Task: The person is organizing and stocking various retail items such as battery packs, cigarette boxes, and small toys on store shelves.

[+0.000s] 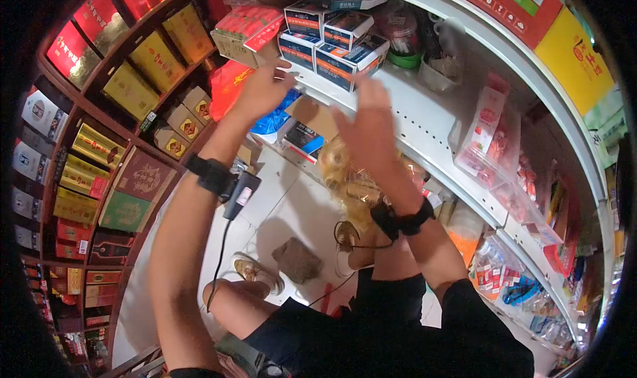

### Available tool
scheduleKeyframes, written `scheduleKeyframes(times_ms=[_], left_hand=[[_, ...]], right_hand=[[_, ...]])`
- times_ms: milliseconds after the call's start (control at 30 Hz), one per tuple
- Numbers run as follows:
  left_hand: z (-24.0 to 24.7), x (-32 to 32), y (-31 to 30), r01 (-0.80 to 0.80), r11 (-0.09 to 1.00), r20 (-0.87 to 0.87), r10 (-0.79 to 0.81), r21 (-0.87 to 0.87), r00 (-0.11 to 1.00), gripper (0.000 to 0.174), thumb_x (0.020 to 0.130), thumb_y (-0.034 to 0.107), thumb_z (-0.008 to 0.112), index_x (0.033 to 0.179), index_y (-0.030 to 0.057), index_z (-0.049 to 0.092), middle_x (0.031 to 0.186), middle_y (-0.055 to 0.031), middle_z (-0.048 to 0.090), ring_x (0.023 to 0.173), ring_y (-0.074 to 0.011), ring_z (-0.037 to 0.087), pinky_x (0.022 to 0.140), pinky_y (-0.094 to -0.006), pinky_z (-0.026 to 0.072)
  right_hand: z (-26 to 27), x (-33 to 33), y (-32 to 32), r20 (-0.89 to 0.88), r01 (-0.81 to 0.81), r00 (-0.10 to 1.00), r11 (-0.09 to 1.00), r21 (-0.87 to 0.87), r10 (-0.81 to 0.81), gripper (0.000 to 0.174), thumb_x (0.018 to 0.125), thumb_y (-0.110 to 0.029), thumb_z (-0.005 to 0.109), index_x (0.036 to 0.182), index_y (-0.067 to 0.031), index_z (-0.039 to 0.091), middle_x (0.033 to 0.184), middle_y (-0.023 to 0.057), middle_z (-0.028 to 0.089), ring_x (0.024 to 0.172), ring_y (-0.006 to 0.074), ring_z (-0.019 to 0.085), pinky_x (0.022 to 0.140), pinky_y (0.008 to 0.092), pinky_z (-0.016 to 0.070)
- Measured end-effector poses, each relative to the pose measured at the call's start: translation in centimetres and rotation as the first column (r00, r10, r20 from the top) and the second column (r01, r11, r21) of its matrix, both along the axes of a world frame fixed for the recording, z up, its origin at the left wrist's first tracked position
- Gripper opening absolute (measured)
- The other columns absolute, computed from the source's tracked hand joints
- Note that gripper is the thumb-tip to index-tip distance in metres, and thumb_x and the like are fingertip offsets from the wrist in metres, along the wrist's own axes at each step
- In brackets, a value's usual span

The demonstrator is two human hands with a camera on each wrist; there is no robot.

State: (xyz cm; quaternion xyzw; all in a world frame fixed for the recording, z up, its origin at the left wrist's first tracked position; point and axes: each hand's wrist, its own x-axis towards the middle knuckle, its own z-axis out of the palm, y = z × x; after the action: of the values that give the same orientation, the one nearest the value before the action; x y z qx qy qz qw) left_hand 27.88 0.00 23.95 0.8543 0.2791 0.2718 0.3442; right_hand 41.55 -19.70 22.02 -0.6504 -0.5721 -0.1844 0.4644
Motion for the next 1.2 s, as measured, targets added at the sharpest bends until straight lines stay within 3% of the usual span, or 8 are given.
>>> scheduleKeyframes(times_ms=[167,267,433,567,667,800,900,1200], left_hand=[[-4.1,3.1,0.7,-0.119,0.991,0.185,0.105,0.063,0.977,0.054,0.083,0.023,0.073,0.129,0.0013,0.054,0.116,-0.0209,0.065,0.103,-0.0298,0.066,0.090,-0.0385,0.0519],[-3.9,3.8,0.7,-0.145,0.966,0.246,0.091,0.213,0.965,0.056,0.081,0.019,0.075,0.129,0.0014,0.053,0.120,-0.0213,0.062,0.106,-0.0312,0.064,0.090,-0.0393,0.0516],[-2.9,4.5,-1.9,-0.060,0.998,0.339,0.058,-0.005,0.939,0.058,0.078,0.014,0.076,0.129,0.0019,0.052,0.117,-0.0187,0.061,0.106,-0.0302,0.062,0.094,-0.0385,0.0494],[-4.1,5.2,-2.1,-0.029,0.995,0.325,-0.004,0.099,0.946,0.057,0.079,0.012,0.074,0.130,0.0022,0.051,0.115,-0.0174,0.061,0.102,-0.0291,0.062,0.093,-0.0379,0.0491],[-4.3,5.1,-2.9,-0.025,0.998,0.332,0.006,0.052,0.943,0.056,0.079,0.012,0.073,0.130,0.0021,0.051,0.115,-0.0173,0.062,0.103,-0.0288,0.062,0.093,-0.0384,0.0496],[-4.5,4.3,-3.7,0.001,1.000,0.333,0.005,-0.018,0.943,0.051,0.083,0.009,0.070,0.131,0.0037,0.052,0.117,-0.0154,0.064,0.106,-0.0245,0.062,0.092,-0.0358,0.0495],[-4.8,3.2,-3.9,0.024,0.996,0.362,0.008,-0.086,0.932,0.044,0.086,0.007,0.066,0.128,0.0038,0.055,0.115,-0.0144,0.065,0.105,-0.0215,0.062,0.091,-0.0326,0.0494],[-8.6,-4.9,-7.8,0.013,0.926,0.411,0.155,-0.377,0.899,0.028,0.091,0.001,0.058,0.119,-0.0006,0.060,0.107,-0.0091,0.067,0.100,-0.0164,0.063,0.091,-0.0287,0.0476]], right_hand=[[3.2,6.3,3.1,0.004,0.242,0.970,0.969,-0.043,-0.242,0.072,0.068,-0.029,0.085,0.122,0.0056,0.052,0.109,0.0230,0.061,0.105,0.0376,0.060,0.091,0.0456,0.0483],[3.6,8.7,5.1,-0.323,-0.111,0.946,0.968,-0.225,0.033,0.084,0.060,-0.037,0.090,0.122,0.0060,0.054,0.111,0.0254,0.067,0.101,0.0374,0.066,0.092,0.0419,0.0502],[1.3,10.7,6.9,-0.294,-0.108,0.956,0.958,-0.264,0.027,0.083,0.060,-0.038,0.088,0.123,0.0055,0.056,0.111,0.0249,0.067,0.103,0.0364,0.066,0.094,0.0406,0.0495],[1.5,10.4,6.4,-0.248,-0.074,0.969,0.975,-0.210,0.020,0.080,0.061,-0.039,0.087,0.121,0.0043,0.058,0.110,0.0239,0.068,0.103,0.0354,0.067,0.093,0.0397,0.0501],[2.9,9.8,4.9,-0.373,-0.123,0.928,0.931,-0.344,-0.015,0.077,0.062,-0.040,0.087,0.118,0.0044,0.059,0.108,0.0220,0.069,0.099,0.0328,0.068,0.090,0.0388,0.0514],[2.9,9.9,4.6,-0.256,-0.086,0.966,0.967,-0.239,0.023,0.073,0.063,-0.041,0.086,0.113,0.0052,0.060,0.103,0.0198,0.071,0.094,0.0292,0.069,0.087,0.0377,0.0524],[3.0,10.1,4.5,-0.254,-0.016,0.963,0.923,-0.385,-0.089,0.074,0.063,-0.039,0.087,0.115,0.0051,0.058,0.099,0.0180,0.071,0.091,0.0282,0.069,0.086,0.0378,0.0524],[0.6,10.5,5.6,-0.323,-0.168,0.939,0.978,-0.124,0.120,0.101,0.060,-0.039,0.091,0.134,0.0071,0.039,0.124,0.0240,0.060,0.113,0.0304,0.060,0.100,0.0372,0.0452]])
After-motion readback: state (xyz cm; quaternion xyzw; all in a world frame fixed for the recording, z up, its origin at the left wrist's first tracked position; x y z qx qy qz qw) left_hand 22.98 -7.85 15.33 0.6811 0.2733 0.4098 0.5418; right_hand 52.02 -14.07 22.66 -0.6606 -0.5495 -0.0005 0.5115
